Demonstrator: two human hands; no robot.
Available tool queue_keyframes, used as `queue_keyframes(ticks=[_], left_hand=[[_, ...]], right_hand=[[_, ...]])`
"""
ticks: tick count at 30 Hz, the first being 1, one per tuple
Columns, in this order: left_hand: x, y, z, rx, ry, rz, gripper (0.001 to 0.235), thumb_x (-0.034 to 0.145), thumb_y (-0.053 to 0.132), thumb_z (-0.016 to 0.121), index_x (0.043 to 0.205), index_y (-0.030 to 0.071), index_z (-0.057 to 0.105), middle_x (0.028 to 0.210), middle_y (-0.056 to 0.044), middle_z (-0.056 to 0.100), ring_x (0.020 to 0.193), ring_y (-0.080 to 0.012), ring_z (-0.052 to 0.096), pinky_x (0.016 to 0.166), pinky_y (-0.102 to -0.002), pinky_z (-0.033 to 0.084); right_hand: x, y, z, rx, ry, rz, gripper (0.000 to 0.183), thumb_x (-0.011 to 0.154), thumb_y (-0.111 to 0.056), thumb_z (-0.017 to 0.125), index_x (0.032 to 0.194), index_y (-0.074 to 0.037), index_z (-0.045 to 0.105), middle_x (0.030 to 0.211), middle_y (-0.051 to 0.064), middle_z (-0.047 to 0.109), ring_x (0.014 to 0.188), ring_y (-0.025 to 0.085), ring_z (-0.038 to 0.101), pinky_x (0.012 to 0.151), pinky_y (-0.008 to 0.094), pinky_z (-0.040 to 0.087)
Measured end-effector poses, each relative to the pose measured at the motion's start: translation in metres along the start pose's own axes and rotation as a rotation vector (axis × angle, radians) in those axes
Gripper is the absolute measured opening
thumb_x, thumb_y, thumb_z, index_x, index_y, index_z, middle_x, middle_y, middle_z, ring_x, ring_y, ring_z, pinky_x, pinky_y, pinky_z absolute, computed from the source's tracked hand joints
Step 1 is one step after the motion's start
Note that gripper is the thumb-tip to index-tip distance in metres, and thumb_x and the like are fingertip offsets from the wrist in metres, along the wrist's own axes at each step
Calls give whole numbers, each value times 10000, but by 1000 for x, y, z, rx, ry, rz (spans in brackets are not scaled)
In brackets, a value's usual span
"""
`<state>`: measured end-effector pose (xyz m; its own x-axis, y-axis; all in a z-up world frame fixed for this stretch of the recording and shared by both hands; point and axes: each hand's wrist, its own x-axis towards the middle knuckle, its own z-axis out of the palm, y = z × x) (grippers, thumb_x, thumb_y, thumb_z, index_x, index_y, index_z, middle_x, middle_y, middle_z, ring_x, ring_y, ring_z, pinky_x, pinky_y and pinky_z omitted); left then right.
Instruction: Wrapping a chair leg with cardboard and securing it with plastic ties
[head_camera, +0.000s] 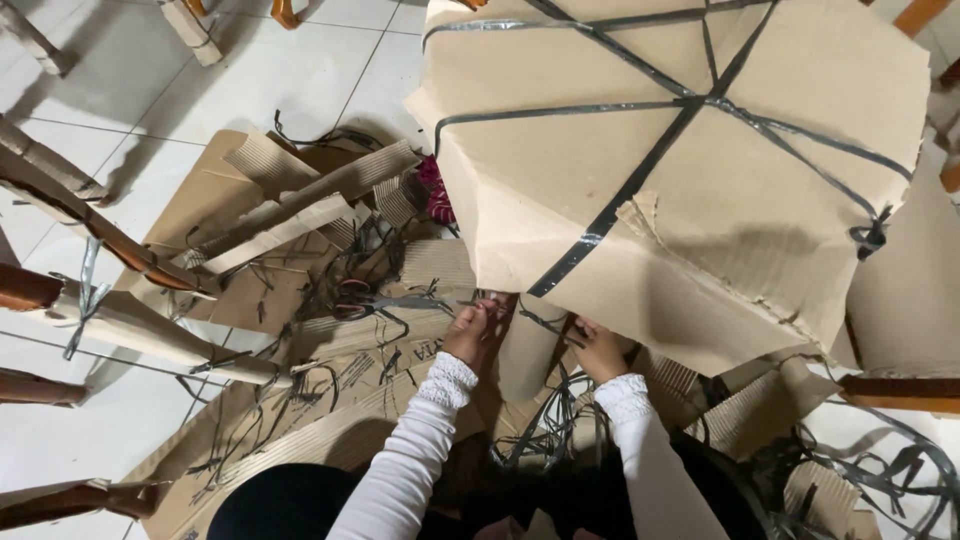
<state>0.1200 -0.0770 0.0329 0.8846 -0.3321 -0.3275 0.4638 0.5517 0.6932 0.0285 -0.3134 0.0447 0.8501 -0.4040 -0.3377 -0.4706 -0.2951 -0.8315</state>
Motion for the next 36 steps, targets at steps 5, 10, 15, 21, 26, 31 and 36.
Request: queue_keyframes(ticks=[5, 10, 15, 21, 26, 31, 36], left_hand=[[11, -6, -23, -58, 40, 80, 195, 1071, 312, 535, 1107, 131, 597, 973, -67, 711, 1033, -219, 694, 1069, -464, 495], [-14, 13, -28, -105, 125, 170, 211, 1109, 270, 447, 1081, 103, 572, 820, -33, 598, 952, -235, 706, 1075, -490, 473], [-60, 21, -7, -67, 255, 372, 177, 1081, 239, 532, 1012, 94, 606, 736, -54, 580, 722, -200, 676, 822, -365, 593], [-117, -11, 20, 264, 80, 443, 167, 943, -11, 680, 1107, 12, 687, 680, -174, 700, 665, -291, 758, 779, -428, 646], [-157, 14, 61, 717, -80, 576, 144, 820, 40, 809, 964, 43, 806, 808, -76, 809, 650, -110, 696, 598, -211, 559], [-184, 48, 91, 1055, -270, 734, 173, 858, 98, 749, 1017, 95, 816, 817, -35, 758, 660, -142, 635, 620, -254, 522], [-193, 56, 97, 1128, -467, 907, 276, 806, -19, 643, 1048, 61, 750, 962, -87, 691, 850, -250, 672, 774, -316, 546]], right_hand=[[-35, -47, -11, 11, -36, 4, 588, 930, -274, 728, 1382, 70, 572, 1383, 327, 591, 1359, 459, 498, 1165, 535, 394], [-68, -55, -24, 42, 16, -97, 451, 884, -199, 777, 1273, 12, 693, 1294, 252, 692, 1318, 360, 577, 1119, 459, 451], [-103, -47, -34, -126, 124, -177, 207, 932, -280, 759, 1112, -203, 827, 1094, 66, 804, 1145, 226, 702, 969, 363, 557], [-135, -46, -18, -383, 60, -419, 227, 961, -280, 641, 1092, -198, 807, 954, 98, 816, 921, 326, 768, 755, 408, 634], [-189, -71, 9, -478, 209, -675, 145, 842, -121, 682, 959, -122, 768, 857, 106, 732, 615, 355, 664, 584, 457, 538], [-215, -88, 9, -500, 244, -750, 145, 867, -126, 656, 976, -99, 748, 884, 82, 728, 636, 334, 667, 574, 448, 530], [-216, -93, 7, -336, 254, -822, 190, 788, -45, 681, 955, -85, 763, 1018, 55, 784, 647, 303, 701, 572, 374, 555]])
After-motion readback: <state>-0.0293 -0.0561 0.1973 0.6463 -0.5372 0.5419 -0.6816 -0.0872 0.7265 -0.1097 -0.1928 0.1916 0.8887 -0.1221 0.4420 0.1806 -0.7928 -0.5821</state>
